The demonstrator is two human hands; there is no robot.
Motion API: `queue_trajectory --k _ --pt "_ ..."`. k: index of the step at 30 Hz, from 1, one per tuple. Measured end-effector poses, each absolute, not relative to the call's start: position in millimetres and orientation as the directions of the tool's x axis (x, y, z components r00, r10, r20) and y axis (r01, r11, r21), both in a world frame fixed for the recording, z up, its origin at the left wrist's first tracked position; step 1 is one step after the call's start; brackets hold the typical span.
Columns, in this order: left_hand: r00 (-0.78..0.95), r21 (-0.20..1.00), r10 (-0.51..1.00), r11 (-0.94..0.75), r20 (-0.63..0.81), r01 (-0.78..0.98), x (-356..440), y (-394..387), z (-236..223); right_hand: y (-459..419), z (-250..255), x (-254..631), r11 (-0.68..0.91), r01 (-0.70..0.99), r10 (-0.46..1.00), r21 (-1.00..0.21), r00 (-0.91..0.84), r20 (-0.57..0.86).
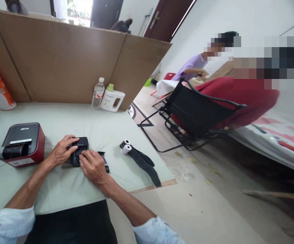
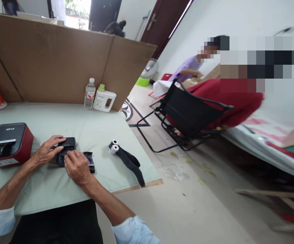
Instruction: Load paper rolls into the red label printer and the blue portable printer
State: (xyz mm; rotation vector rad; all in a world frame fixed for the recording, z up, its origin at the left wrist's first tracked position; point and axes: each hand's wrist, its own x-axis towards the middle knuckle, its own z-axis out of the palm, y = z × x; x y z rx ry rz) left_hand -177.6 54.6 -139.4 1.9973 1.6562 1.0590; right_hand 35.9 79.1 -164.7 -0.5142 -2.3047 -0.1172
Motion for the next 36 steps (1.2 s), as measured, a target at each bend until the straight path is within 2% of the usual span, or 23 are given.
queue_trajectory --k 4,6,10,12,23,31,36 --pt "0.016 0.677 0.938 -0.261 0.346 0.688 -177.9 55.0 -147.5 78.0 -161.2 39.3 0.938 0.334 0.293 -0.091 -0.629 0.720" --pt "0.006 0.680 0.932 -0.268 0.361 0.683 -178.3 55.2 -152.4 81.1 -159.4 42.3 0.942 0.301 0.316 -0.151 -0.635 0.705" --pt "0.020 0.673 0.924 -0.292 0.381 0.679 -179.4 55.2 -157.8 91.8 -158.1 48.5 0.852 0.387 0.520 -0.351 -0.557 0.648" --pt "0.019 0.672 0.924 -0.292 0.381 0.680 -179.7 54.8 -157.7 96.1 -159.2 49.8 0.813 0.424 0.582 -0.400 -0.560 0.589" --pt "-0.057 0.731 0.951 -0.195 0.304 0.654 -172.5 57.9 -154.2 98.5 -157.9 47.8 0.746 0.505 0.662 -0.434 -0.631 0.405" --pt "0.188 0.580 0.959 -0.277 0.210 0.766 -190.0 39.7 -148.5 98.8 -155.4 48.7 0.734 0.531 0.676 -0.424 -0.637 0.370" --pt "0.205 0.464 0.967 -0.252 0.151 0.849 -190.3 33.9 -139.9 101.8 -150.8 47.3 0.749 0.521 0.657 -0.409 -0.664 0.356"
